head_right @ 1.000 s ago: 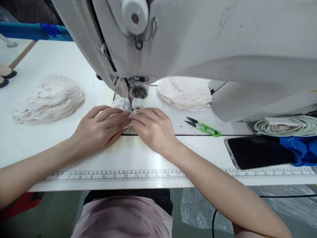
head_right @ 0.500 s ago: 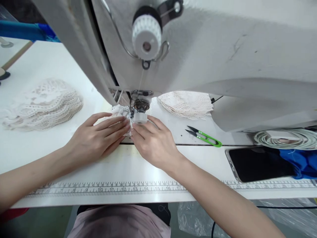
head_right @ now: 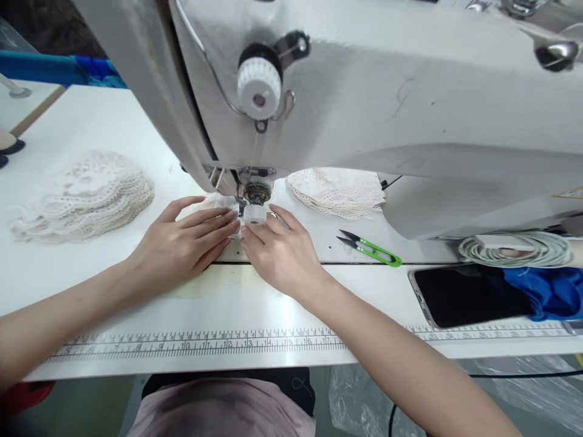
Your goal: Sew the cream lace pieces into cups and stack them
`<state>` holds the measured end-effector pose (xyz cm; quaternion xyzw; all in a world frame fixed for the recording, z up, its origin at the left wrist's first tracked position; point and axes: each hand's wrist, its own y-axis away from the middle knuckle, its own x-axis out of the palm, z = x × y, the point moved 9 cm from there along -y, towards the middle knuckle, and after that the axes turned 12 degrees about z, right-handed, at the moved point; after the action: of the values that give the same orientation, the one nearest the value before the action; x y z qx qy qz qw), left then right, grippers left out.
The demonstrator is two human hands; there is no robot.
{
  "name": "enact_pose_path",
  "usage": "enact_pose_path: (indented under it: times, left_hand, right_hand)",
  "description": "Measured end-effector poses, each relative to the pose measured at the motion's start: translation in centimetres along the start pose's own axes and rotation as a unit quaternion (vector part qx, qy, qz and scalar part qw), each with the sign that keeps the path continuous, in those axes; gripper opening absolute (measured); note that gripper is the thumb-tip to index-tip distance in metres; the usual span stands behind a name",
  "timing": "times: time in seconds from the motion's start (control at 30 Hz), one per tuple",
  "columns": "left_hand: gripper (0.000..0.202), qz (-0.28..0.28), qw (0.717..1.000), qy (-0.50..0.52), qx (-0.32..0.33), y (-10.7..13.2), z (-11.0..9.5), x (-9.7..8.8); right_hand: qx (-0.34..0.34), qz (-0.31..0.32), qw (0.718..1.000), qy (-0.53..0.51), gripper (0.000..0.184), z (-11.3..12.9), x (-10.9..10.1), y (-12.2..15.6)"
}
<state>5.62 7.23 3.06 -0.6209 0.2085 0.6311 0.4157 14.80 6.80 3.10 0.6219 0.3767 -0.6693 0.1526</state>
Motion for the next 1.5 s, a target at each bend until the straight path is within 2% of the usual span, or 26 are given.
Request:
enact_pose_path:
  times: [0.33,0.43,0.6,0.87,1.27,1.5]
  left_hand:
    - [0.024,-0.004,1.0,0.026,-0.003,0.8,-0.8,-0.9]
    - [0.026,0.004,0.999,0.043,-0.012,0.8,-0.6,-0.7]
    - [0.024,0.003,1.0,0.014,0.001,0.7,-0.6,-0.7]
    - [0.024,-0.027,0.999,0.016,-0.01,0.2,-0.1,-0.7]
    - [0.026,-0.015,0.999,0.018,-0.022,0.5,-0.1,-0.4]
    - [0.029,-0.004,0.999,0.023,-0.029,0.1,0.7,0.1]
  right_hand:
    - [-0.008,0.003,1.0,0.027,0.025,0.1,0.0,0.1]
    - [-0.009,0.007,1.0,0.024,0.025,0.2,0.1,0.1]
    - [-0.004,0.013,1.0,0.016,0.024,0.0,0.3,0.0]
    - [0.005,0.005,0.999,0.053,0.027,-0.2,0.4,-0.4]
    - [0.002,-0.017,0.998,0.056,0.027,-0.3,0.0,-0.6]
    - [0.013,0.003,0.998,0.066,0.029,-0.5,0.5,-0.5]
